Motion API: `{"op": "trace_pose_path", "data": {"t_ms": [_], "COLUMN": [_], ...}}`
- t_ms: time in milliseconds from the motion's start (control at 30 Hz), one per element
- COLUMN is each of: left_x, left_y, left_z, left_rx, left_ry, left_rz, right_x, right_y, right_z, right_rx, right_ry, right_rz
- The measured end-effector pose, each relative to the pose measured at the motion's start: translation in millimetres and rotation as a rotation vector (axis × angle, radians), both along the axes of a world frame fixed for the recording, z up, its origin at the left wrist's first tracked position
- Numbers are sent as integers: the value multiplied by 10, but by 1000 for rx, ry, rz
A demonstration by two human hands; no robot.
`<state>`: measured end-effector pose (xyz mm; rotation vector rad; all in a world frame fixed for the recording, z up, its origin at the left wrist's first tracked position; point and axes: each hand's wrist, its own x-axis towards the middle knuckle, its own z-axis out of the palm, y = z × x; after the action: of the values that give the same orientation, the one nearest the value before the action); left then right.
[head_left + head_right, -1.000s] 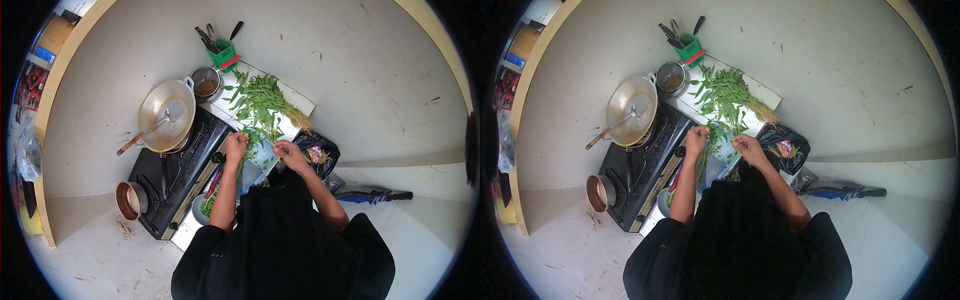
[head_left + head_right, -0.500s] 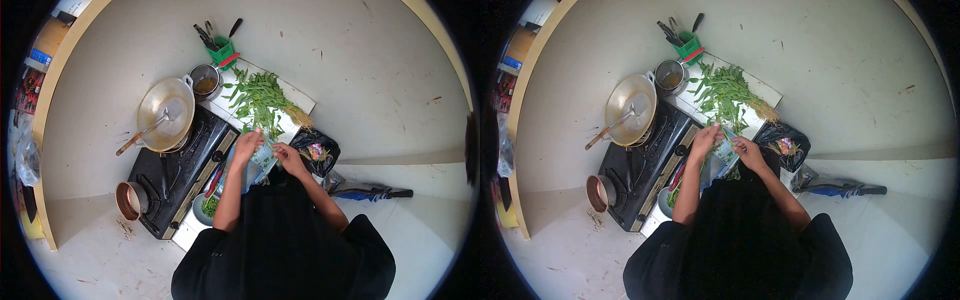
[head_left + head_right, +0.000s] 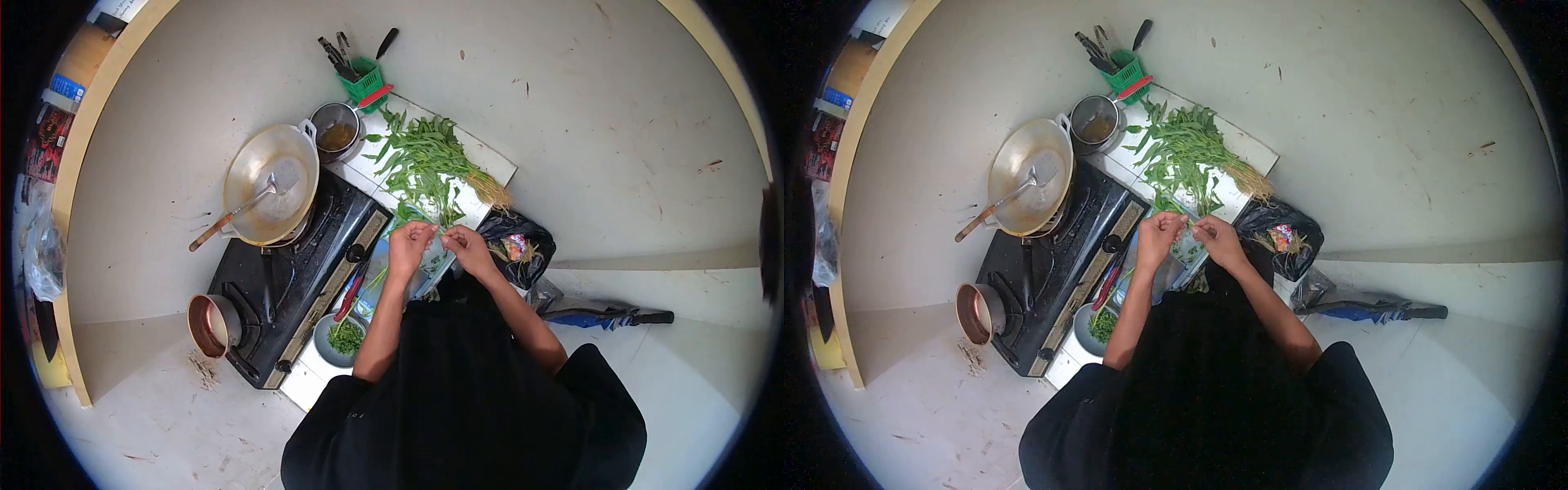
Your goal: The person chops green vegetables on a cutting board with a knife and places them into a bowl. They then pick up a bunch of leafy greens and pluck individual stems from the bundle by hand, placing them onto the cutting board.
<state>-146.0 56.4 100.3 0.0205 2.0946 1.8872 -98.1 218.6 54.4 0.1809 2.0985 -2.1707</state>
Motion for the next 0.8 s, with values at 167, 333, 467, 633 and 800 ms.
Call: {"op": "trace_pose_path", "data": {"t_ms": [167,333,467,633,800], "left_x": [7,-33,-213,-355,-239], "left_y": [-69,-32,-208,-413,-202], "left_z": [-27,-164,-413,-720,-412], "left_rx": [-87,-172,-212,-412,-376], "left_ry": [135,180,199,386,363], "left_rz": [-47,-5,250,50,29], "right_x": [17,30,101,178,203], "right_y": [-37,-99,-18,72,38], "right_z": [-13,-42,-41,-35,-49], "right_rx": [-13,49,42,-13,81], "right_ry": [-16,-9,-10,-44,-1], "right_rz": [-3,-36,-56,-46,-82]}}
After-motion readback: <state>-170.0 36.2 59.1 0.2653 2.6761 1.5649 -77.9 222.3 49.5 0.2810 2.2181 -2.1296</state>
